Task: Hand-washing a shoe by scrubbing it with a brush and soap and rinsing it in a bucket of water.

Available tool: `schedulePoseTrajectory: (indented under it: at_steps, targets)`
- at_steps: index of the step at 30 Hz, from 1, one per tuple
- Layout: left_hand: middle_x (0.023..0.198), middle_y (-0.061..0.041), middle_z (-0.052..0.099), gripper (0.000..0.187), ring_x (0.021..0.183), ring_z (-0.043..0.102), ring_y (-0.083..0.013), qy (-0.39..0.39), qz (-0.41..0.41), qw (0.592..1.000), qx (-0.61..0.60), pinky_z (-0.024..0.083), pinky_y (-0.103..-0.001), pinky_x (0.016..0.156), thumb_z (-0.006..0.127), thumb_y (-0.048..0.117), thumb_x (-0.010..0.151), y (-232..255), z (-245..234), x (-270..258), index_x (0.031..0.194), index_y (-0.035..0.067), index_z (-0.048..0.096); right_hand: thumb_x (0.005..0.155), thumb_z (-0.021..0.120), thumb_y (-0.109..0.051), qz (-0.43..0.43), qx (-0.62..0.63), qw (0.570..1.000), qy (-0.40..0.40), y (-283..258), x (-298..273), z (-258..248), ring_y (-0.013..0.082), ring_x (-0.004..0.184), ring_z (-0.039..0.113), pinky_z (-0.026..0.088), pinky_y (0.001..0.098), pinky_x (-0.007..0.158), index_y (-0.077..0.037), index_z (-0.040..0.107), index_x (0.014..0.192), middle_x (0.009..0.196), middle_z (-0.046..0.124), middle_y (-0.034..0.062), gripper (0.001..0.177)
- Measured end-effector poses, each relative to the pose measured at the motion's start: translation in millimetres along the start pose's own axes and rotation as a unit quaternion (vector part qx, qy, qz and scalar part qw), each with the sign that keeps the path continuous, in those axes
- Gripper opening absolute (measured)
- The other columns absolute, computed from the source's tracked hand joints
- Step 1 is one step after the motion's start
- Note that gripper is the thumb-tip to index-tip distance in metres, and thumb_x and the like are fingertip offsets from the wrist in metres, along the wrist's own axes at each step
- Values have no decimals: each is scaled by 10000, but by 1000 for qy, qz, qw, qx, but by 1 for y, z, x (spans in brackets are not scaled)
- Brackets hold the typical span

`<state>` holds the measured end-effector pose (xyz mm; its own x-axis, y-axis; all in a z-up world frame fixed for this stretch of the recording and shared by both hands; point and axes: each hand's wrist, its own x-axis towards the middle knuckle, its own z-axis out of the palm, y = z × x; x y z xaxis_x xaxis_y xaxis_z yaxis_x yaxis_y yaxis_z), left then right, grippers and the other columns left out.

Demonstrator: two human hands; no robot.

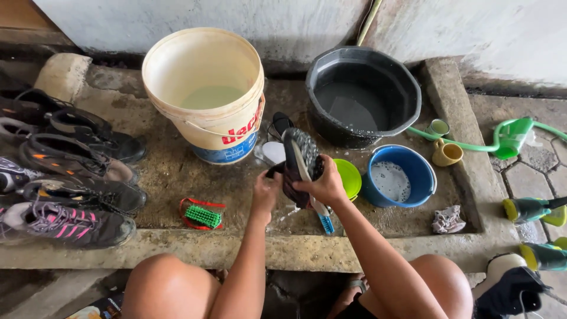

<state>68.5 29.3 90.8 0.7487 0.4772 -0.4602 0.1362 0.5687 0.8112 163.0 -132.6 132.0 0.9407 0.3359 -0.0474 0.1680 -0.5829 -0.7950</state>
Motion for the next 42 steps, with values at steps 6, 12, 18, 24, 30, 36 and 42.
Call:
schedulePoseTrajectory:
  at_steps: [6, 12, 18, 24, 30, 36, 42]
  targets:
    - [1180, -247, 720, 607, 1060, 704, -258, 56, 21, 998, -17, 596, -389, 898, 682, 459, 974, 8, 39, -35, 1425, 79, 539, 518, 891, -790, 214, 50, 975, 26, -34, -3, 0, 302, 1312, 570, 454, 442, 1135, -159, 382, 1423, 1445, 528, 148, 1215]
    - [1346, -249, 636, 821, 1231, 625, -370, 99, -133, 978, -128, 513, -487, 1045, 619, 702, 903, 77, 53, -81, 1389, 41, 597, 1032, 401, -654, 166, 411, 896, -35, -8, -5, 0, 168, 815, 624, 480, 301, 729, -88, 634, 1332, 916, 682, 68, 681]
    - [1370, -250, 639, 861, 1317, 586, -372, 108, -146, 983, 26, 492, -469, 1100, 518, 735, 916, 87, 59, -99, 1345, 2, 655, 978, 527, -565, 306, 342, 883, -95, 13, -30, 42, 323, 1241, 602, 420, 452, 1112, -46, 462, 1503, 1312, 657, 235, 741]
    - [1165, -309, 697, 602, 1133, 668, -402, 152, -133, 979, -20, 516, -508, 961, 671, 441, 931, 20, 38, -47, 1158, -115, 714, 969, 505, -340, 148, -96, 976, -124, 14, -38, 56, 448, 1171, 654, 488, 513, 1055, -57, 455, 1477, 1187, 717, 261, 583]
    - [1115, -276, 732, 498, 1100, 693, -392, 144, -140, 979, -16, 525, -507, 903, 689, 412, 921, 39, 39, -51, 1095, -48, 775, 1012, 402, -439, 186, 8, 976, -112, 17, -28, 64, 335, 1257, 598, 392, 419, 1126, -125, 419, 1505, 1291, 672, 130, 585]
    - [1403, -176, 639, 559, 1349, 539, -389, 25, -87, 981, 172, 379, -516, 1172, 328, 420, 1018, 78, 46, -76, 1343, 134, 682, 942, 593, -308, 64, -41, 997, -32, 90, -7, 97, 475, 1080, 675, 514, 539, 978, -71, 576, 1338, 1080, 737, 271, 462]
    - [1226, -208, 677, 682, 1091, 683, -365, -2, 13, 996, 85, 539, -519, 928, 498, 641, 1012, -24, -22, 41, 1474, 139, 492, 817, 723, -469, 18, 45, 999, -24, 102, 6, 98, 273, 1166, 661, 493, 404, 1044, -310, 617, 1257, 1191, 720, 34, 480]
